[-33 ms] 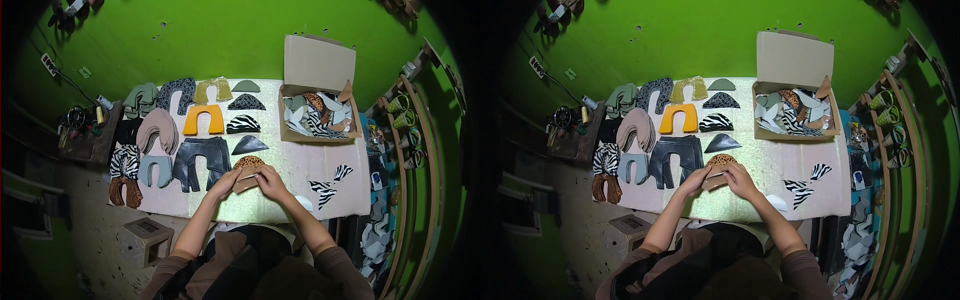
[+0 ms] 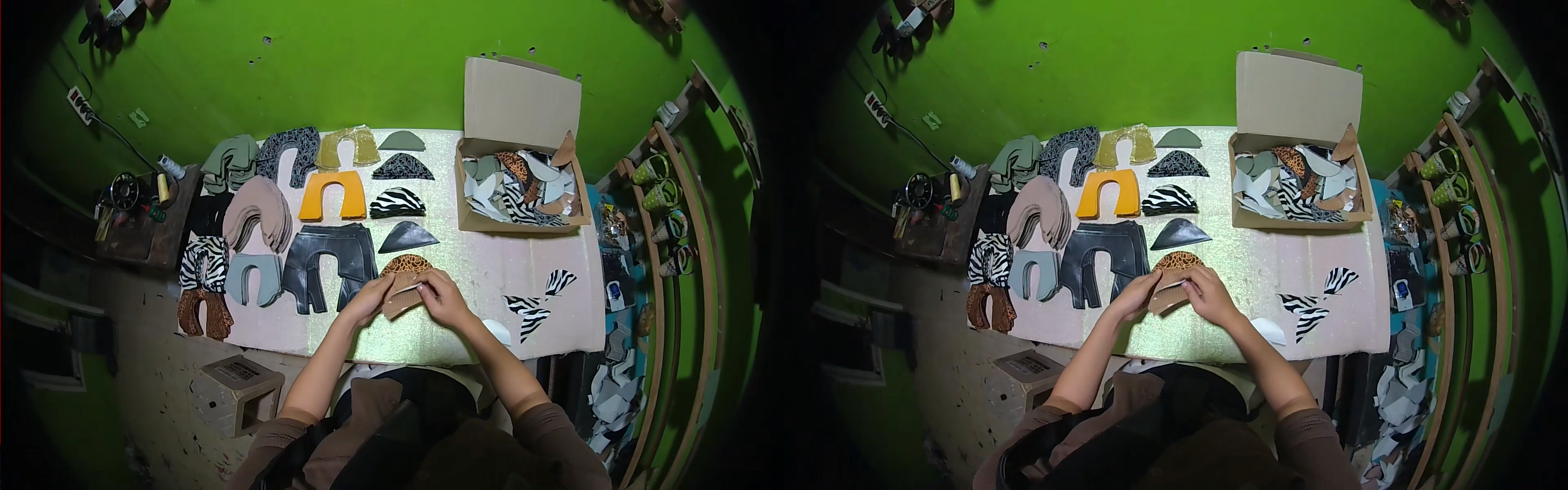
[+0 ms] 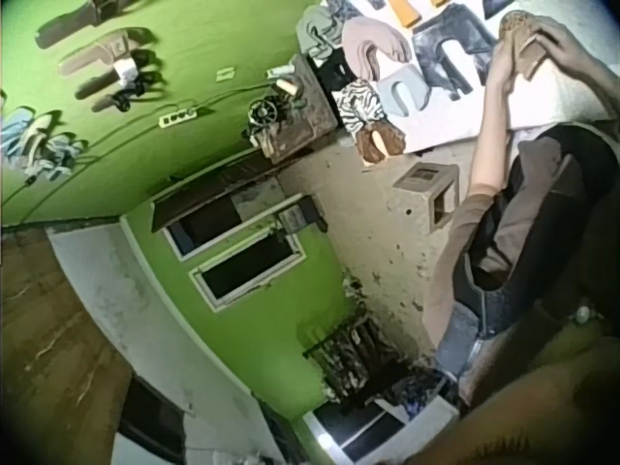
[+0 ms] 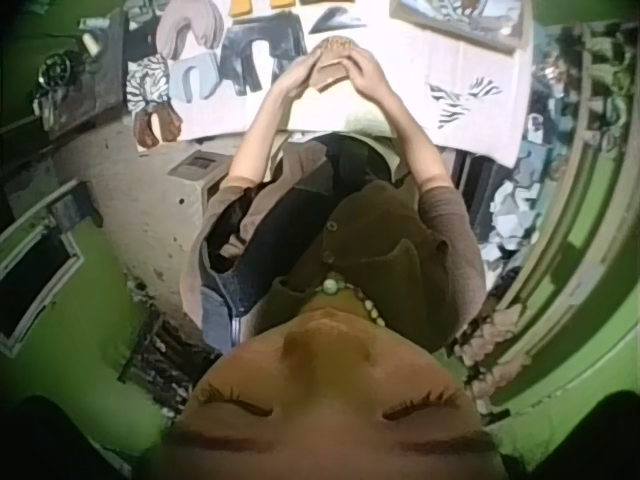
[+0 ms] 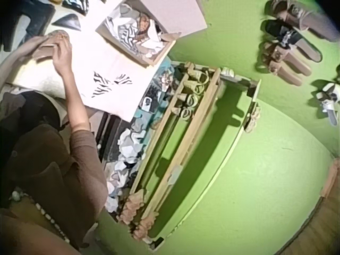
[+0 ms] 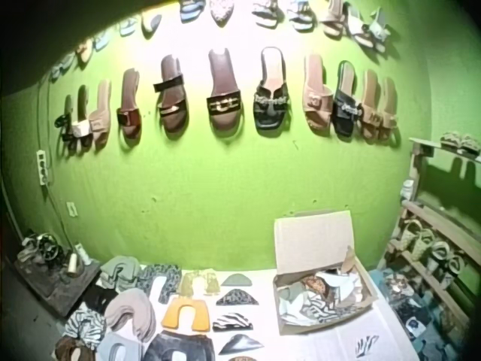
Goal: Organize and sort patterned fabric and leather cutouts for shoe manufacturing.
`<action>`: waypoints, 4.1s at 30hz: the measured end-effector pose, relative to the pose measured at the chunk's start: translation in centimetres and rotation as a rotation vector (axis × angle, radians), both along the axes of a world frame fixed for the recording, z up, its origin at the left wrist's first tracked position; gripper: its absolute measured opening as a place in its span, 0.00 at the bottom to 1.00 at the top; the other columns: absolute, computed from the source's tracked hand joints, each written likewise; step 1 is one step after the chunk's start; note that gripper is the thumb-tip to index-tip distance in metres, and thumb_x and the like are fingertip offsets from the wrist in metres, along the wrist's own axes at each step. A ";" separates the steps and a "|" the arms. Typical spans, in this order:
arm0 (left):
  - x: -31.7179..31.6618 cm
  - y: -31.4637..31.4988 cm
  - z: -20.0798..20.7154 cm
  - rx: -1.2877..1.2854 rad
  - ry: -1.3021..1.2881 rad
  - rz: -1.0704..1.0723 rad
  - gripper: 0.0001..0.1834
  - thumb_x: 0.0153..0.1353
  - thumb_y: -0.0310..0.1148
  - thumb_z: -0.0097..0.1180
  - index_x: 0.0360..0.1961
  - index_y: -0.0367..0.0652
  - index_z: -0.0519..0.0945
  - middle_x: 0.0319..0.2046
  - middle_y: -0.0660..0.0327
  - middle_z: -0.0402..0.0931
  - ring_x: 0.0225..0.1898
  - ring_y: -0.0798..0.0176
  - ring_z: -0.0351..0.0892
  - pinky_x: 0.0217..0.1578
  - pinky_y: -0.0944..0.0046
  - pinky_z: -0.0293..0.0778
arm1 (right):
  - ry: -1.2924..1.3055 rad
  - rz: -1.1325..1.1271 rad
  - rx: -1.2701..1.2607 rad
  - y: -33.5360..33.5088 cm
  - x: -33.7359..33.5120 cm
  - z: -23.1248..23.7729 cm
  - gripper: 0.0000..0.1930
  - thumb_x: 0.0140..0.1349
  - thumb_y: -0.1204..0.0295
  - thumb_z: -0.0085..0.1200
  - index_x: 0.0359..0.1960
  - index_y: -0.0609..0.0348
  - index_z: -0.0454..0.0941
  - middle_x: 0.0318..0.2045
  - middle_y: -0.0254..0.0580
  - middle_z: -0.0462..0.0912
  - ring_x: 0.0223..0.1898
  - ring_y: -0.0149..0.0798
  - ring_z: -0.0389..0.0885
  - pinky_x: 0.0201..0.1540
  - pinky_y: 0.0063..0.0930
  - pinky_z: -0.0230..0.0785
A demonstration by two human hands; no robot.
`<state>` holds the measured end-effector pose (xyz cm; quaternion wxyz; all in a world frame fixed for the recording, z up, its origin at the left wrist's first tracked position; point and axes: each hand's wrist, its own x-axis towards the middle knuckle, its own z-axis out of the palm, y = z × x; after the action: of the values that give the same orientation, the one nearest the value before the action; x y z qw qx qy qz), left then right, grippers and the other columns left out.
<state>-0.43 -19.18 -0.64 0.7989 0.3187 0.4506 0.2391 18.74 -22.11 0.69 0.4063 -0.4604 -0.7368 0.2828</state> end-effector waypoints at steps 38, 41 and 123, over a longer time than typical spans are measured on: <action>0.0 -4.8 -1.4 1.197 1.167 -0.435 0.27 0.49 0.33 0.59 0.51 0.35 0.69 0.38 0.52 0.72 0.40 0.50 0.73 0.40 0.55 0.72 | -0.456 -0.111 -0.202 -3.1 1.7 -2.7 0.22 0.52 0.66 0.56 0.49 0.59 0.72 0.44 0.46 0.72 0.48 0.48 0.68 0.52 0.38 0.60; -0.2 -4.6 -1.9 1.190 1.152 -0.414 0.26 0.50 0.32 0.58 0.51 0.34 0.69 0.38 0.51 0.71 0.40 0.49 0.74 0.41 0.55 0.72 | -0.470 -0.079 -0.195 -3.1 1.2 -2.8 0.25 0.50 0.66 0.58 0.51 0.58 0.71 0.44 0.46 0.71 0.49 0.48 0.67 0.52 0.39 0.60; 18.5 -10.3 -1.3 0.508 0.418 0.432 0.10 0.57 0.34 0.59 0.33 0.37 0.75 0.23 0.67 0.73 0.25 0.76 0.69 0.25 0.72 0.68 | 0.298 0.076 -0.764 -6.6 16.2 -3.2 0.17 0.60 0.69 0.56 0.47 0.67 0.70 0.34 0.37 0.77 0.32 0.26 0.72 0.37 0.19 0.67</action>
<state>18.06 -29.48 -1.91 0.5172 0.4458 0.5867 0.4354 34.98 -28.75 -2.53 0.2976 -0.5049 -0.5284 0.6143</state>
